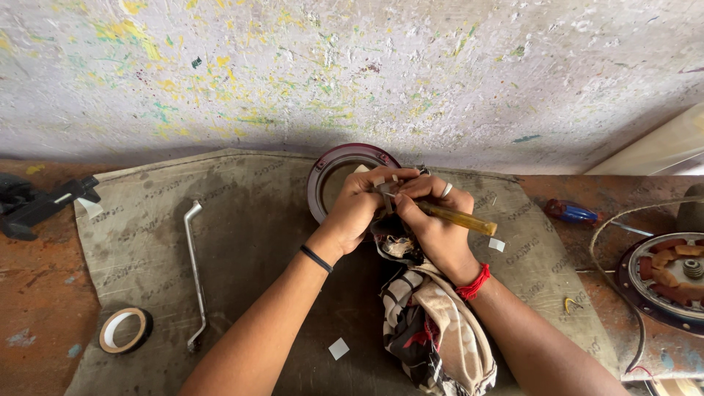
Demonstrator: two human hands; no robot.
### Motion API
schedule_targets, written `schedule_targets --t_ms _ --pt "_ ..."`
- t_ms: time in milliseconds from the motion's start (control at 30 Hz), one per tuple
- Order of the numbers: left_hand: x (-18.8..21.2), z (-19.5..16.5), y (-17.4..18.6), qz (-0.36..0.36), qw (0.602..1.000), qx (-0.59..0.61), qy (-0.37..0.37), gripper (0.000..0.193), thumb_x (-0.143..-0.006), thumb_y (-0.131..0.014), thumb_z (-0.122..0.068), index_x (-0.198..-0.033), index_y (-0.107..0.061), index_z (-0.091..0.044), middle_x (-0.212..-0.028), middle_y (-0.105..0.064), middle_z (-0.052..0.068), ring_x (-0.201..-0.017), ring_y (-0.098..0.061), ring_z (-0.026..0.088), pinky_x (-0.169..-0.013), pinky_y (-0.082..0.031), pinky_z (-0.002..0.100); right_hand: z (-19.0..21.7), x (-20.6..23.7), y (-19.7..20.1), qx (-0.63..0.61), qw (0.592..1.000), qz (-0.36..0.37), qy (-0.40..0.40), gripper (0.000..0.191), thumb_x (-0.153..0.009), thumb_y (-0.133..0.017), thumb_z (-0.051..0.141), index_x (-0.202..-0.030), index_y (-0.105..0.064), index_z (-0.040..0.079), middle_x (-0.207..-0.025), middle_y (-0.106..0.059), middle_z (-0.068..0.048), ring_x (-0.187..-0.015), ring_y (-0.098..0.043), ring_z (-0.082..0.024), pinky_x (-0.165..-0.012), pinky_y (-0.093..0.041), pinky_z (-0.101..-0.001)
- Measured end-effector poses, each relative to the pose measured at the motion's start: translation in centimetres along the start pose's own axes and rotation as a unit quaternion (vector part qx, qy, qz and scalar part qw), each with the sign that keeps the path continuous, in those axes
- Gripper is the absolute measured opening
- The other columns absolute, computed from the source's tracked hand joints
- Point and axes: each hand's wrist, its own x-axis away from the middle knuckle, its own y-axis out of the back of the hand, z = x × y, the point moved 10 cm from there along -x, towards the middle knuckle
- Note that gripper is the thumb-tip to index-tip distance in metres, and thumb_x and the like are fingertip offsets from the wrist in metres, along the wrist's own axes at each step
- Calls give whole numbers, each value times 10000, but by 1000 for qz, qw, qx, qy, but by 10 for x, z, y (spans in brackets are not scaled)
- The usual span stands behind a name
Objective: The person uses a screwdriver to scrape and clean a small white plastic electrical component held in their left hand. They repeatedly scrape the surface of the component, occasionally rotating it to access different areas.
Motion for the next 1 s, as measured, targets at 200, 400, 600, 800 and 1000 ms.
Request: schedule_targets --t_ms 200,400,600,800,1000 --pt "0 -2 -1 1 1000 3 -2 441 -877 -512 150 -1197 -758 -29 -1018 -714 28 -842 -591 81 -718 -465 216 -12 1 4 17 998 -17 -53 39 -896 -739 -55 -901 -704 -41 -892 -723 -80 -802 -647 -107 -740 -548 -260" --pt "0 -3 -3 9 1000 4 -8 457 -857 -506 162 -1187 -757 -31 -1022 -715 28 -879 -617 84 -762 -492 224 -2 1 2 -4 1000 -6 -3 62 -911 -720 -61 -887 -671 -31 -931 -722 -67 -851 -662 -102 -792 -561 -258" --pt "0 -4 -3 10 1000 -9 -13 439 -878 -521 152 -1199 -764 -24 -1007 -698 28 -843 -582 86 -726 -460 227 -6 2 2 3 1000 -1 -18 49 -901 -722 -62 -897 -684 -30 -929 -727 -67 -842 -657 -93 -780 -560 -250" --pt "0 -4 -3 7 1000 4 -6 398 -902 -523 124 -1187 -759 -23 -1022 -710 23 -880 -611 82 -755 -482 220 -18 3 5 -3 998 -20 -68 38 -918 -735 -49 -933 -702 -41 -877 -711 -66 -786 -627 -82 -717 -530 -242" --pt "1 -6 -5 9 1000 6 -6 395 -888 -539 127 -1180 -755 -29 -1010 -714 22 -895 -628 84 -783 -506 224 -14 2 5 -1 999 -11 -37 40 -900 -714 -60 -914 -687 -35 -935 -734 -67 -830 -659 -85 -766 -560 -242"
